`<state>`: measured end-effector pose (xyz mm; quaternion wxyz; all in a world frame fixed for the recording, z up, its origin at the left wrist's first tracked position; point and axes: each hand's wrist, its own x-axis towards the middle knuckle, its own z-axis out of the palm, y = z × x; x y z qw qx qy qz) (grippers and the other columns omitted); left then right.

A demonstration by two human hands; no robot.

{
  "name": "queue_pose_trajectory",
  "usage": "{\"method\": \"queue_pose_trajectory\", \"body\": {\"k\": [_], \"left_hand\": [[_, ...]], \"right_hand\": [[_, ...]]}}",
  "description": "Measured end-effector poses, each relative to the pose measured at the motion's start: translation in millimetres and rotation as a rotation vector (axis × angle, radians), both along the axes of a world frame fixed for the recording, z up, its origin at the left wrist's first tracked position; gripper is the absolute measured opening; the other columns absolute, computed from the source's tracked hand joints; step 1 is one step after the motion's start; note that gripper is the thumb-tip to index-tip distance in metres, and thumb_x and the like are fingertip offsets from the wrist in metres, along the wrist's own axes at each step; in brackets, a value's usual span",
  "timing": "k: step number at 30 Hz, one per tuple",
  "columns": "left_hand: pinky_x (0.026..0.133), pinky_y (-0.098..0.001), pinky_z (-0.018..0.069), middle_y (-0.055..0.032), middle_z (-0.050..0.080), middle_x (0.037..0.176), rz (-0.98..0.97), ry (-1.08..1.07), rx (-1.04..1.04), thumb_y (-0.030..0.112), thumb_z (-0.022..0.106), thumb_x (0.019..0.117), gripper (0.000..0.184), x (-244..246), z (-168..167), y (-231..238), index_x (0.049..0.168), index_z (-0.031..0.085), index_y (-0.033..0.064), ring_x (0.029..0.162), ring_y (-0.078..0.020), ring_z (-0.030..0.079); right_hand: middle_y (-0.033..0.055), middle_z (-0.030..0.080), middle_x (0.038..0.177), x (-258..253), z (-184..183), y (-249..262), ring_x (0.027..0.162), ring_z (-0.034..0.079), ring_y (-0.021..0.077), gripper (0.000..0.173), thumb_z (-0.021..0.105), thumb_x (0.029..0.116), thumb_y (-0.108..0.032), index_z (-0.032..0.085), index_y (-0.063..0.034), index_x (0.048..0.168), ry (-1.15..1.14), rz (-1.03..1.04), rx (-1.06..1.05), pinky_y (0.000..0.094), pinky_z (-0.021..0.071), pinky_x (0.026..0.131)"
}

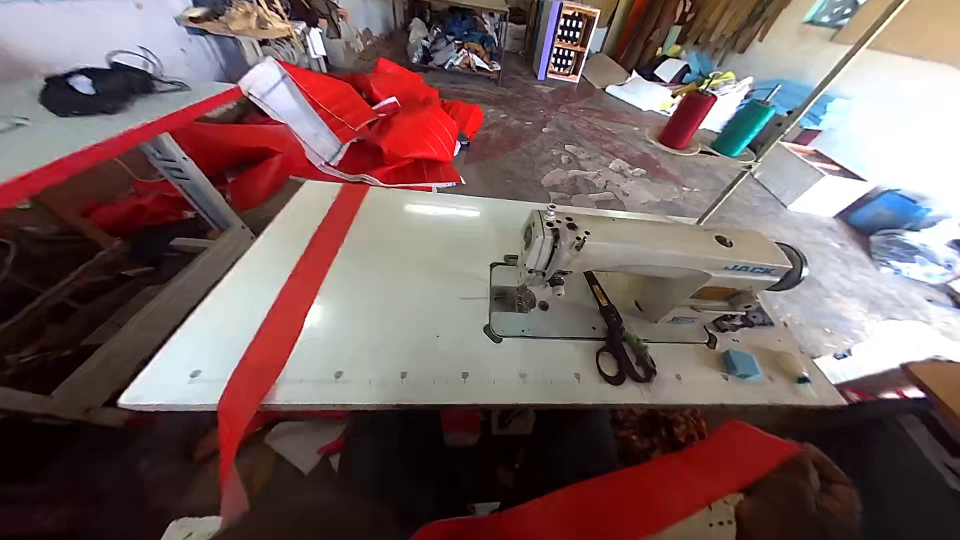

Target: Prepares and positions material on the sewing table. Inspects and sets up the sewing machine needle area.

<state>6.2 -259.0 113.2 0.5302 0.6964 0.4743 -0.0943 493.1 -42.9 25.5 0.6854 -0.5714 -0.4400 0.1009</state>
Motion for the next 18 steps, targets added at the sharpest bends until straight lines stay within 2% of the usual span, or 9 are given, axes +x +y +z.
{"method": "queue_pose_trajectory", "body": {"k": [2,4,6,8,10,14,16,18], "left_hand": [[0.087,-0.0610,0.0551,-0.0169,0.073,0.096,0.179,-0.048,0.148,0.034,0.061,0.1036,0.034,3,-15,47,0.116,0.072,0.0047,0.091,-0.0335,0.071],[0.095,-0.0590,0.0528,-0.0183,0.071,0.107,0.405,0.032,0.287,0.036,0.055,0.1066,0.039,6,-11,106,0.131,0.067,0.0070,0.100,-0.0348,0.069],[0.101,-0.0549,0.0517,-0.0172,0.069,0.119,0.559,0.103,0.476,0.032,0.058,0.1056,0.040,8,-20,163,0.138,0.064,0.0088,0.109,-0.0331,0.067],[0.100,-0.0535,0.0528,-0.0181,0.066,0.123,0.610,0.140,0.651,0.030,0.062,0.1037,0.043,10,-41,215,0.140,0.063,0.0078,0.111,-0.0335,0.066],[0.100,-0.0547,0.0532,-0.0204,0.064,0.125,0.633,0.159,0.787,0.028,0.066,0.1014,0.042,12,-62,254,0.137,0.065,0.0061,0.115,-0.0367,0.064],[0.091,-0.0521,0.0564,-0.0159,0.066,0.111,0.697,0.159,0.900,0.024,0.066,0.1007,0.022,19,-80,286,0.110,0.076,0.0066,0.106,-0.0333,0.065],[0.090,-0.0507,0.0565,-0.0139,0.067,0.108,0.705,0.168,0.927,0.021,0.065,0.1011,0.018,21,-79,286,0.105,0.076,0.0073,0.105,-0.0320,0.066],[0.089,-0.0521,0.0558,-0.0157,0.067,0.107,0.643,0.223,0.977,0.020,0.063,0.1026,0.019,24,-77,284,0.103,0.073,0.0035,0.104,-0.0349,0.065]], "right_hand": [[0.0205,0.061,0.117,19,-23,-9,0.099,0.060,0.0130,0.036,0.052,0.0949,-0.001,0.052,0.0150,0.127,-0.010,0.004,-0.124,0.0290,0.0531,0.086],[0.0278,0.057,0.129,10,-24,-13,0.112,0.058,0.0179,0.042,0.050,0.0910,0.007,0.049,0.0182,0.132,-0.039,-0.026,-0.161,0.0304,0.0496,0.096],[0.0311,0.058,0.131,-17,-10,-16,0.121,0.060,0.0232,0.038,0.053,0.0914,0.007,0.052,0.0208,0.127,-0.126,0.040,-0.123,0.0336,0.0509,0.102],[0.0260,0.064,0.125,-46,3,-2,0.115,0.064,0.0212,0.029,0.056,0.0929,0.003,0.059,0.0177,0.118,-0.173,0.135,-0.051,0.0336,0.0550,0.096],[0.0203,0.067,0.119,-74,26,19,0.109,0.066,0.0157,0.025,0.057,0.0933,0.001,0.062,0.0143,0.114,-0.151,0.188,0.004,0.0301,0.0561,0.092],[0.0147,0.068,0.117,-85,78,70,0.108,0.066,0.0145,0.023,0.059,0.0964,0.000,0.061,0.0122,0.116,-0.135,0.246,0.144,0.0328,0.0551,0.095],[0.0166,0.066,0.121,-77,105,105,0.110,0.065,0.0152,0.028,0.058,0.0982,-0.003,0.058,0.0143,0.121,-0.167,0.252,0.198,0.0338,0.0537,0.098],[0.0184,0.064,0.125,-66,133,144,0.114,0.063,0.0159,0.035,0.057,0.1000,-0.008,0.055,0.0147,0.126,-0.241,0.218,0.221,0.0325,0.0522,0.100]]}}
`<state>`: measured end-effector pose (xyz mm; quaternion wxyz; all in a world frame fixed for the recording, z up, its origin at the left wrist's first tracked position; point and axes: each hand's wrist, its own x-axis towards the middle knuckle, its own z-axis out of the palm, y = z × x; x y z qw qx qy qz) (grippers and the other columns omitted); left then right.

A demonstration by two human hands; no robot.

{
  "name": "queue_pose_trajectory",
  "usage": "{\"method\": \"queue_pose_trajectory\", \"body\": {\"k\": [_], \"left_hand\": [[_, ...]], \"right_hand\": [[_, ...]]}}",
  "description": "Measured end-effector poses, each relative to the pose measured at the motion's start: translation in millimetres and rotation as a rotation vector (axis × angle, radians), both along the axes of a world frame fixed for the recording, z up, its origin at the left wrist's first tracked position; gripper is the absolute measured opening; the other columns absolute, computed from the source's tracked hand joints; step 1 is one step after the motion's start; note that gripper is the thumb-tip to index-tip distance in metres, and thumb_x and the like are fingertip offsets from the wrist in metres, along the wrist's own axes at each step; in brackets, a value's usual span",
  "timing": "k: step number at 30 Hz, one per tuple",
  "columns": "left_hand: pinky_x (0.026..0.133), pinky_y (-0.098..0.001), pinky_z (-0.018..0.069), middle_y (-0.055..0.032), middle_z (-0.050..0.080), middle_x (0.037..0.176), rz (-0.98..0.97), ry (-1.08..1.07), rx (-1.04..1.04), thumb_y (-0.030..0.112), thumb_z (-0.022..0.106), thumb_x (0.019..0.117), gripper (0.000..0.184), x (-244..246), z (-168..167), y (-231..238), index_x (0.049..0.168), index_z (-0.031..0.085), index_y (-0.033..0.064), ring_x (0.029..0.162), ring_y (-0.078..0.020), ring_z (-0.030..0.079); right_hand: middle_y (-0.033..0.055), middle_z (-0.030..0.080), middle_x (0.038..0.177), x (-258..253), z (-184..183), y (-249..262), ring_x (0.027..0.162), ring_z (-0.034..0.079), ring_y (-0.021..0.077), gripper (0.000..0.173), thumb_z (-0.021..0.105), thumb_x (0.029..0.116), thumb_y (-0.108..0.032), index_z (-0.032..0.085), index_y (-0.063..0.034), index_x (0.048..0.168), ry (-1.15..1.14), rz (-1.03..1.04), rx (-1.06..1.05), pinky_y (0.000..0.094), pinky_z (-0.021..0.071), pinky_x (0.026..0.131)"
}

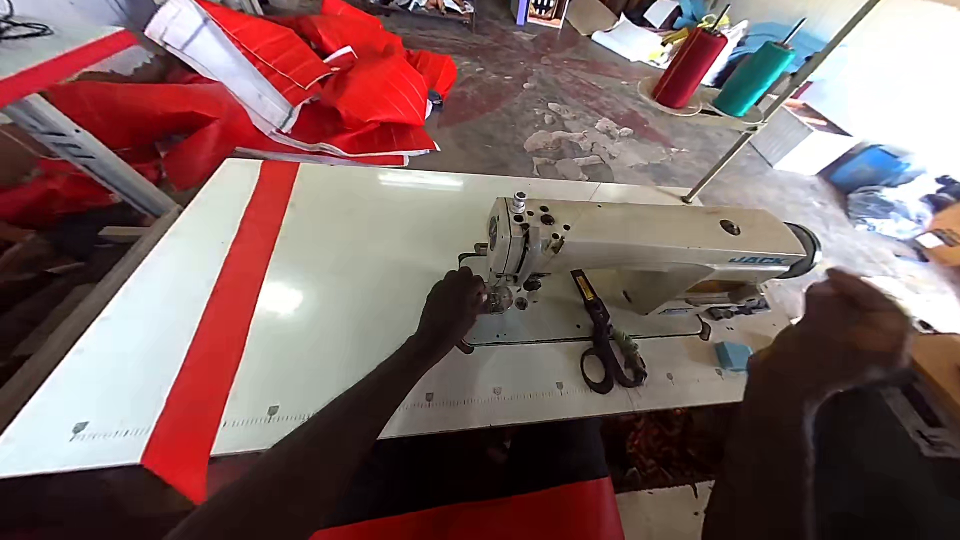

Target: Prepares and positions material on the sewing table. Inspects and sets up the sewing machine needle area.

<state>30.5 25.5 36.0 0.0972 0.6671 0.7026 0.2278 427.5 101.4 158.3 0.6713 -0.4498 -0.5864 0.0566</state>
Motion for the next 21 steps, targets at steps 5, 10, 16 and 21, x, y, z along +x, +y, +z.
{"method": "queue_pose_trajectory", "body": {"k": [5,10,16,21], "left_hand": [[0.087,-0.0512,0.0561,-0.0165,0.067,0.105,-0.063,0.154,0.005,0.017,0.061,0.1031,0.018,-2,0,0,0.103,0.069,0.0010,0.104,-0.0353,0.066],[0.084,-0.0494,0.0557,-0.0113,0.068,0.105,-0.106,0.140,0.050,0.015,0.061,0.1019,0.013,-9,-8,-9,0.105,0.072,0.0072,0.102,-0.0304,0.066],[0.085,-0.0476,0.0558,-0.0084,0.069,0.108,-0.180,0.021,0.098,0.014,0.060,0.1018,0.014,-14,-13,-20,0.105,0.074,0.0089,0.101,-0.0273,0.067],[0.086,-0.0452,0.0559,-0.0080,0.069,0.104,-0.273,0.040,0.111,0.009,0.060,0.1000,0.014,-12,-12,-19,0.101,0.074,0.0081,0.101,-0.0268,0.066]], "right_hand": [[0.0283,0.048,0.146,27,47,99,0.139,0.046,0.0314,0.065,0.066,0.0951,-0.034,0.049,0.0080,0.142,-0.153,-0.228,-0.192,0.0392,0.0373,0.116],[0.0361,0.063,0.112,43,54,160,0.105,0.061,0.0514,0.070,0.066,0.0919,-0.059,0.066,0.0078,0.111,-0.428,-0.248,-0.711,0.0737,0.0439,0.088],[0.0390,0.064,0.103,58,58,181,0.099,0.062,0.0577,0.050,0.057,0.1051,-0.035,0.066,0.0140,0.099,-0.861,-0.183,-0.934,0.0780,0.0428,0.081],[0.0349,0.064,0.100,67,47,181,0.094,0.062,0.0523,0.037,0.058,0.1022,-0.025,0.065,0.0110,0.097,-0.759,-0.126,-0.836,0.0747,0.0435,0.078]]}}
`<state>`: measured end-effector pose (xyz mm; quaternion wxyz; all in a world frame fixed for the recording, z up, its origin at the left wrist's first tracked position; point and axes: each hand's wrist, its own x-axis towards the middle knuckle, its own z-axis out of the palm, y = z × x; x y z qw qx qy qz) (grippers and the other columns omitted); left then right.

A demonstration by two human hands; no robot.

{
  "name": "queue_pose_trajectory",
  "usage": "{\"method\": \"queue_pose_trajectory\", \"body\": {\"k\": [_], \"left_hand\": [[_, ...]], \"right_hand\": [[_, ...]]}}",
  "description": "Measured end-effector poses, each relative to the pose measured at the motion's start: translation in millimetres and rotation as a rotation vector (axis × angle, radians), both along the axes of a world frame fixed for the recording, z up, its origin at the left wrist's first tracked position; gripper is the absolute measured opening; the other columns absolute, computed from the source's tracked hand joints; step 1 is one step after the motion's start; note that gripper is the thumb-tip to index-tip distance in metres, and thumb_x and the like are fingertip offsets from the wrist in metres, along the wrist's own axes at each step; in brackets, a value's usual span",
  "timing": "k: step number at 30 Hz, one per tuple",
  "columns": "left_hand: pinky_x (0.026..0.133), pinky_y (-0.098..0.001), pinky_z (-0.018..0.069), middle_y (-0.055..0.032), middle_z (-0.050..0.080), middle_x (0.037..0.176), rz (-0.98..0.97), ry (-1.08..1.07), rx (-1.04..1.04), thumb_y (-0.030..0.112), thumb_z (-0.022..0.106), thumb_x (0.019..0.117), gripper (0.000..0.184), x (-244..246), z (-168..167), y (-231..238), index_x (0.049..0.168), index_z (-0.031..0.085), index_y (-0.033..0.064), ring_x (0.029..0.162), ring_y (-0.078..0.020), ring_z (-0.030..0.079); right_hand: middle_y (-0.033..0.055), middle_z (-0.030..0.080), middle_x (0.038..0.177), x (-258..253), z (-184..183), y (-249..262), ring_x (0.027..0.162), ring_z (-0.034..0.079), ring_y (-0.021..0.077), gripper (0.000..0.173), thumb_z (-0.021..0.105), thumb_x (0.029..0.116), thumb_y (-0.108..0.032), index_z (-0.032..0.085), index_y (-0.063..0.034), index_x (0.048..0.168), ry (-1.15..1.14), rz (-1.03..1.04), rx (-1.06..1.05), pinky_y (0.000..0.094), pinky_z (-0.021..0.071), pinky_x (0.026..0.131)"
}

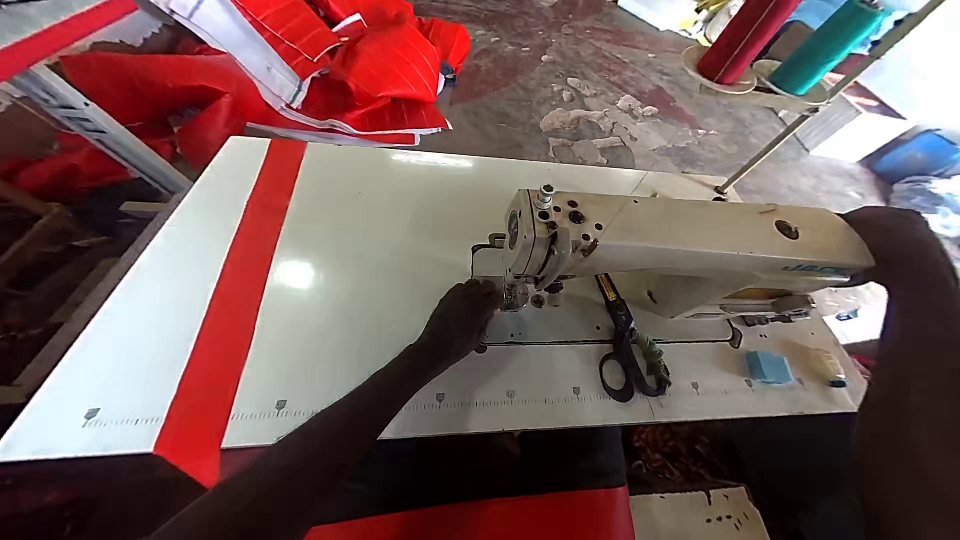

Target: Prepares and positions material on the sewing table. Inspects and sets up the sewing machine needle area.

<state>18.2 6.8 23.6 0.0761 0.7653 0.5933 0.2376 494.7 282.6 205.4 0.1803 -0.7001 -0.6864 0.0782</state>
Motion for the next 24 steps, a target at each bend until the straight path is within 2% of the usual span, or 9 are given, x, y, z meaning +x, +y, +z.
{"method": "queue_pose_trajectory", "body": {"k": [3,7,10,13,15,18,20,21,24], "left_hand": [[0.084,-0.0451,0.0557,-0.0070,0.069,0.101,0.009,-0.016,0.021,0.009,0.060,0.0992,0.013,1,-3,0,0.099,0.073,0.0089,0.098,-0.0262,0.066],[0.088,-0.0446,0.0555,-0.0054,0.069,0.108,0.054,-0.049,-0.010,0.013,0.059,0.1014,0.015,1,-6,-2,0.104,0.074,0.0116,0.103,-0.0248,0.066],[0.090,-0.0457,0.0558,-0.0072,0.070,0.111,0.086,-0.095,0.002,0.015,0.058,0.1025,0.017,1,-7,-3,0.106,0.074,0.0101,0.106,-0.0257,0.067],[0.088,-0.0452,0.0566,-0.0062,0.070,0.109,0.096,-0.117,0.025,0.017,0.058,0.1036,0.018,0,-10,-1,0.106,0.074,0.0106,0.102,-0.0239,0.067],[0.089,-0.0457,0.0566,-0.0067,0.070,0.111,0.091,-0.120,0.040,0.020,0.056,0.1046,0.020,0,-12,-1,0.107,0.074,0.0106,0.104,-0.0239,0.067],[0.092,-0.0478,0.0558,-0.0084,0.070,0.114,0.080,-0.100,0.015,0.019,0.056,0.1046,0.019,1,-10,-2,0.107,0.074,0.0103,0.108,-0.0264,0.067],[0.092,-0.0486,0.0557,-0.0109,0.070,0.113,0.062,-0.086,0.043,0.016,0.057,0.1035,0.018,2,-9,-4,0.107,0.073,0.0080,0.108,-0.0291,0.067],[0.093,-0.0483,0.0554,-0.0111,0.070,0.114,0.066,-0.080,0.040,0.015,0.057,0.1038,0.018,3,-8,-4,0.107,0.073,0.0077,0.110,-0.0291,0.067],[0.093,-0.0466,0.0556,-0.0101,0.069,0.113,0.068,-0.055,0.037,0.014,0.057,0.1039,0.018,3,-6,-6,0.106,0.073,0.0081,0.109,-0.0276,0.067]], "right_hand": [[0.0337,0.063,0.103,-1,-8,-4,0.096,0.061,0.0484,0.050,0.064,0.0974,-0.039,0.063,0.0107,0.102,0.208,-0.066,0.096,0.0724,0.0436,0.081],[0.0261,0.063,0.107,7,-18,3,0.095,0.060,0.0351,0.044,0.071,0.0917,-0.033,0.062,0.0054,0.111,0.379,-0.100,0.156,0.0634,0.0469,0.084],[0.0102,0.061,0.100,6,-25,-3,0.084,0.058,0.0163,0.048,0.071,0.0900,-0.043,0.061,-0.0006,0.108,0.476,-0.130,0.194,0.0472,0.0518,0.079],[0.0075,0.062,0.095,3,-27,-7,0.082,0.059,0.0151,0.052,0.070,0.0888,-0.052,0.062,-0.0028,0.101,0.507,-0.158,0.198,0.0459,0.0532,0.077],[0.0128,0.064,0.096,5,-28,-8,0.084,0.060,0.0206,0.055,0.069,0.0896,-0.053,0.064,0.0012,0.097,0.470,-0.118,0.198,0.0507,0.0519,0.078],[0.0101,0.065,0.094,8,-27,-13,0.085,0.062,0.0178,0.051,0.065,0.0936,-0.052,0.066,-0.0014,0.096,0.407,-0.007,0.207,0.0466,0.0534,0.078],[0.0223,0.069,0.104,10,-23,-19,0.097,0.067,0.0314,0.047,0.062,0.0986,-0.041,0.069,0.0051,0.106,0.289,0.126,0.215,0.0572,0.0520,0.088],[0.0245,0.069,0.107,8,-20,-21,0.100,0.066,0.0339,0.046,0.061,0.0994,-0.038,0.069,0.0059,0.109,0.280,0.143,0.198,0.0595,0.0507,0.090],[0.0139,0.067,0.102,-1,-21,-20,0.091,0.063,0.0223,0.048,0.064,0.0954,-0.047,0.068,0.0004,0.101,0.409,-0.003,0.156,0.0510,0.0520,0.083]]}}
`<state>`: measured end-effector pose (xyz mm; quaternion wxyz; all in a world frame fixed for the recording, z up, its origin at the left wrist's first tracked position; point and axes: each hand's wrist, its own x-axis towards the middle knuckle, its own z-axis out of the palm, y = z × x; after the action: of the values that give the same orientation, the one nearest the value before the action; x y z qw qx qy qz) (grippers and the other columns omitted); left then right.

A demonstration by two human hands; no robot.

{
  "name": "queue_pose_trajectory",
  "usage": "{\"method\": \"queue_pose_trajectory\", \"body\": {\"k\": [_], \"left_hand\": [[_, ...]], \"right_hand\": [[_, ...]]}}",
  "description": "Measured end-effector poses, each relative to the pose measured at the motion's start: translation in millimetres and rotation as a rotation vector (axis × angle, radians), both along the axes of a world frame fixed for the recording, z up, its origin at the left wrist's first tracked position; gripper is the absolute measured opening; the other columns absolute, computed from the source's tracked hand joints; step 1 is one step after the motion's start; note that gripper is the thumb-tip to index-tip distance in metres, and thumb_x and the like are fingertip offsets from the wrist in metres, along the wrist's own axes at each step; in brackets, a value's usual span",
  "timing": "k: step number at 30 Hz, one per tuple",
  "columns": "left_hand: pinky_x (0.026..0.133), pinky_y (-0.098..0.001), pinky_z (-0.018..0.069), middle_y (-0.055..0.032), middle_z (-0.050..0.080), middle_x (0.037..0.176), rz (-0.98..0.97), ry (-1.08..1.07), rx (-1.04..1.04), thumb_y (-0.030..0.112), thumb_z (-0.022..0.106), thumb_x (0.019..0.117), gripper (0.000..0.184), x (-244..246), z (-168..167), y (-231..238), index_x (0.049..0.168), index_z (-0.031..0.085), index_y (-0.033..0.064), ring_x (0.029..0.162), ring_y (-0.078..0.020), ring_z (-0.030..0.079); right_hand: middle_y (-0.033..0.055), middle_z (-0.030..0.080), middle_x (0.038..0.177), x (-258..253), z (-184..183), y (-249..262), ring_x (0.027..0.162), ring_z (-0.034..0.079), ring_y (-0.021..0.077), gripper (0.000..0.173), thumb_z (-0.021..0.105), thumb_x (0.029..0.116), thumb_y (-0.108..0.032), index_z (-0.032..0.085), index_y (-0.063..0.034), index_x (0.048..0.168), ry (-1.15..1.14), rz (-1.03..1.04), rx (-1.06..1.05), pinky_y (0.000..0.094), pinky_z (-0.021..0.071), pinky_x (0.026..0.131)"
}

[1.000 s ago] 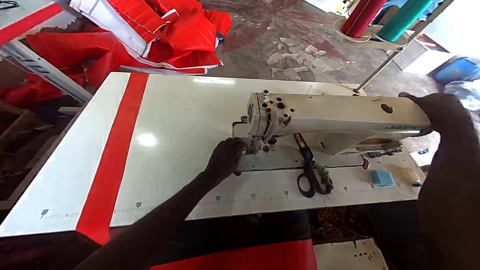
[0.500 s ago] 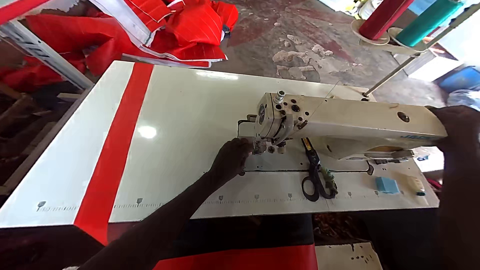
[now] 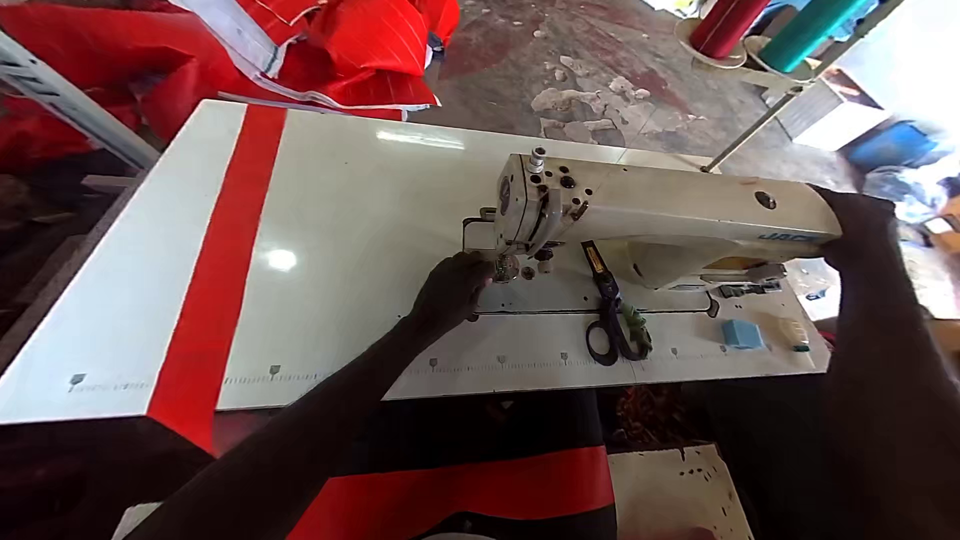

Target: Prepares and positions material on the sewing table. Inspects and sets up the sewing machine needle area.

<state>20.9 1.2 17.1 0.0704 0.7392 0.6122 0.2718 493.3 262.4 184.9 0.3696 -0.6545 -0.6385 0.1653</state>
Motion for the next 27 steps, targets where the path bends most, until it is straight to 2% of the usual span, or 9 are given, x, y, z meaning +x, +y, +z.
{"method": "queue_pose_trajectory", "body": {"k": [5,8,10,13,19,23,25,26,27], "left_hand": [[0.088,-0.0450,0.0562,-0.0074,0.068,0.108,-0.007,0.028,-0.030,0.016,0.057,0.1041,0.017,-1,-2,2,0.104,0.073,0.0105,0.104,-0.0255,0.066],[0.087,-0.0438,0.0559,-0.0066,0.068,0.106,-0.016,0.031,-0.031,0.015,0.058,0.1030,0.015,-1,1,2,0.103,0.072,0.0110,0.102,-0.0249,0.066],[0.087,-0.0430,0.0558,-0.0054,0.068,0.107,-0.012,0.030,-0.031,0.014,0.059,0.1024,0.014,-1,2,2,0.103,0.073,0.0117,0.101,-0.0243,0.066],[0.086,-0.0425,0.0557,-0.0046,0.068,0.107,-0.011,0.022,-0.038,0.014,0.058,0.1023,0.015,-1,0,3,0.105,0.073,0.0126,0.101,-0.0238,0.066],[0.086,-0.0417,0.0559,-0.0040,0.067,0.105,0.007,-0.030,-0.036,0.016,0.057,0.1032,0.016,-2,-3,3,0.103,0.072,0.0129,0.100,-0.0220,0.065],[0.087,-0.0418,0.0562,-0.0042,0.067,0.105,0.004,-0.037,-0.058,0.018,0.057,0.1041,0.017,-2,-2,3,0.105,0.073,0.0126,0.100,-0.0215,0.066],[0.086,-0.0418,0.0563,-0.0050,0.067,0.105,-0.002,-0.012,-0.048,0.018,0.058,0.1034,0.016,-1,-2,2,0.105,0.073,0.0123,0.099,-0.0224,0.066],[0.086,-0.0416,0.0565,-0.0052,0.067,0.105,-0.001,-0.001,-0.048,0.017,0.059,0.1033,0.015,-1,-1,3,0.106,0.073,0.0124,0.099,-0.0227,0.066],[0.086,-0.0419,0.0565,-0.0054,0.067,0.105,0.001,0.003,-0.055,0.017,0.059,0.1033,0.015,0,1,3,0.106,0.073,0.0124,0.099,-0.0229,0.066]], "right_hand": [[0.0142,0.066,0.102,-7,1,-2,0.090,0.062,0.0230,0.047,0.069,0.0920,-0.046,0.066,0.0008,0.100,0.088,-0.096,-0.027,0.0527,0.0513,0.081],[0.0022,0.061,0.089,-7,-3,-2,0.077,0.058,0.0117,0.035,0.074,0.0870,-0.039,0.061,-0.0070,0.093,0.257,-0.095,0.025,0.0407,0.0530,0.071],[-0.0085,0.058,0.076,0,-14,2,0.067,0.058,0.0040,0.028,0.076,0.0860,-0.036,0.055,-0.0175,0.084,0.382,-0.029,0.126,0.0316,0.0546,0.064],[-0.0145,0.056,0.066,5,-26,4,0.059,0.057,0.0019,0.030,0.076,0.0867,-0.034,0.050,-0.0257,0.075,0.485,0.069,0.262,0.0278,0.0539,0.059],[-0.0129,0.062,0.069,4,-33,2,0.064,0.062,0.0040,0.025,0.074,0.0889,-0.033,0.054,-0.0248,0.076,0.563,0.108,0.343,0.0298,0.0570,0.064],[-0.0130,0.061,0.069,9,-32,3,0.063,0.061,0.0038,0.024,0.072,0.0891,-0.034,0.055,-0.0254,0.076,0.547,0.114,0.282,0.0303,0.0558,0.062],[-0.0088,0.061,0.073,12,-20,-1,0.065,0.061,0.0051,0.023,0.064,0.0931,-0.039,0.059,-0.0194,0.082,0.317,0.048,0.159,0.0318,0.0551,0.061],[0.0020,0.060,0.077,11,-7,-2,0.069,0.059,0.0137,0.033,0.058,0.0969,-0.041,0.060,-0.0099,0.085,0.103,0.006,0.073,0.0399,0.0521,0.062],[0.0207,0.061,0.084,7,7,0,0.075,0.059,0.0323,0.044,0.053,0.1003,-0.038,0.061,0.0038,0.089,-0.099,-0.010,-0.015,0.0573,0.0473,0.065]]}}
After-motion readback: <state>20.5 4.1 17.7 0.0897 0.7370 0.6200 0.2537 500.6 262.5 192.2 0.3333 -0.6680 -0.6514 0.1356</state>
